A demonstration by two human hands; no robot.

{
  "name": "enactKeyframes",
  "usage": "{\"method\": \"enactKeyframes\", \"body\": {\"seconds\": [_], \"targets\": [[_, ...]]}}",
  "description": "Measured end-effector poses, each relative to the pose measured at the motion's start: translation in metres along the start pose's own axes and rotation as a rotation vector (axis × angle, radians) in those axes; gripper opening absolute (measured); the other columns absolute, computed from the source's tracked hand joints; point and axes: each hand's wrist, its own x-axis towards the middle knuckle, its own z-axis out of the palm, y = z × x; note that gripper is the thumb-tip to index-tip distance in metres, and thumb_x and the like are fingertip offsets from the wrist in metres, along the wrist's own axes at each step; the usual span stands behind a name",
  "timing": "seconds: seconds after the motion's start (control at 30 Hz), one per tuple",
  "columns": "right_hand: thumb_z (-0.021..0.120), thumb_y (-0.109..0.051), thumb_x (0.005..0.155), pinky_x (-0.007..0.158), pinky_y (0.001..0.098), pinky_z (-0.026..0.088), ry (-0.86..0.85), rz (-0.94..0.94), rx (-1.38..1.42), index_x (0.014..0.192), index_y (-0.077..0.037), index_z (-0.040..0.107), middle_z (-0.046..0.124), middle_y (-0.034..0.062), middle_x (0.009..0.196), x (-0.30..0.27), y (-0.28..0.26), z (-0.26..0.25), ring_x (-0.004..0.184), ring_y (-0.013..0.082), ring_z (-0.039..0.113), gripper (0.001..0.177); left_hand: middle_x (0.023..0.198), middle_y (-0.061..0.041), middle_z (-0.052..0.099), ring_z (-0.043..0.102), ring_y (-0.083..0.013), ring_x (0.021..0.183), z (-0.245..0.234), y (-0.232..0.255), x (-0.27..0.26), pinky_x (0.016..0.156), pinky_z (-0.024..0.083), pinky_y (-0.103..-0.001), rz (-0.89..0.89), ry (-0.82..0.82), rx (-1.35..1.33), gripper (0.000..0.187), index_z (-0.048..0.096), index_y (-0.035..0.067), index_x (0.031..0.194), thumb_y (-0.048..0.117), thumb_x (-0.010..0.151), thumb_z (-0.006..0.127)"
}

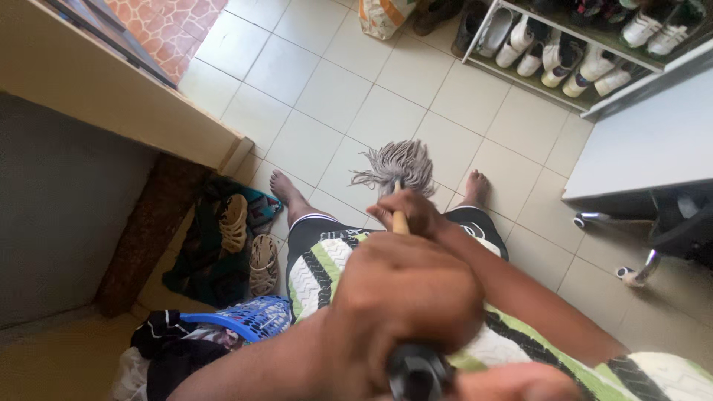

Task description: The person cleans a tiled floor using a mop, moving the mop head back and forth across the floor surface and reaching into corners.

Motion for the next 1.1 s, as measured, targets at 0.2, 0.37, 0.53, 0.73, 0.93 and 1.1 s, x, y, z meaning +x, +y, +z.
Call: {"method": "enactKeyframes", "body": {"seconds": [0.2,0.37,0.53,0.73,0.93,1.1], "targets": [[0.064,-0.017,0.100,0.061,0.0420,0.050,0.097,-0.115,-0.105,0.091,-0.005,0.066,0.064,0.0123,0.074,0.019,0.095,-0.002,0.066,0.0306,0.064,0.015,0.057,0.000,0.039,0.040,-0.0159,0.049,0.005,-0.057,-0.015,0.052,0.029,-0.033,-0.080,0.085,0.102,0.042,0.042,0.013,0.066,0.034,0.097,0.059],[0.074,-0.031,0.092,0.063,0.0462,0.051,0.038,0.379,-0.284,0.077,-0.005,0.062,0.061,0.0152,0.073,0.035,0.149,-0.016,0.066,0.0345,0.060,0.033,0.061,0.000,0.046,0.042,-0.0154,0.057,0.005,-0.170,-0.029,0.059,0.039,-0.033,0.042,0.215,0.100,0.040,0.052,0.010,0.067,0.029,0.101,0.050],[0.067,-0.048,0.095,0.066,0.0446,0.053,-0.042,0.681,-0.244,0.074,-0.008,0.058,0.063,0.0094,0.081,0.067,0.123,0.000,0.073,0.0300,0.064,0.046,0.066,-0.003,0.052,0.044,-0.0098,0.058,-0.030,-0.204,-0.048,0.054,0.037,-0.028,-0.054,0.444,0.029,0.036,0.056,0.002,0.075,0.021,0.102,0.043],[0.064,-0.053,0.100,0.062,0.0442,0.051,-0.070,0.435,-0.200,0.067,-0.007,0.054,0.063,0.0155,0.071,0.086,0.041,0.021,0.067,0.0315,0.064,0.058,0.056,-0.007,0.051,0.043,-0.0104,0.041,-0.106,-0.132,-0.050,0.043,0.042,-0.033,0.140,0.598,0.091,0.042,0.054,0.008,0.066,0.019,0.103,0.038],[0.067,-0.040,0.094,0.051,0.0440,0.048,0.055,0.183,-0.116,0.067,-0.010,0.056,0.060,0.0104,0.060,0.077,0.020,0.041,0.052,0.0269,0.060,0.042,0.051,0.000,0.039,0.042,-0.0132,0.038,-0.134,-0.076,-0.031,0.044,0.045,-0.036,0.059,0.702,0.003,0.044,0.043,0.014,0.063,0.017,0.107,0.040],[0.052,-0.027,0.104,0.052,0.0399,0.052,-0.037,0.389,-0.136,0.068,-0.012,0.056,0.062,0.0088,0.061,0.087,0.059,0.045,0.047,0.0233,0.060,0.039,0.058,-0.001,0.043,0.045,-0.0107,0.041,-0.139,-0.096,-0.017,0.051,0.047,-0.037,0.058,0.700,-0.013,0.041,0.046,0.015,0.069,0.021,0.110,0.047]]}}
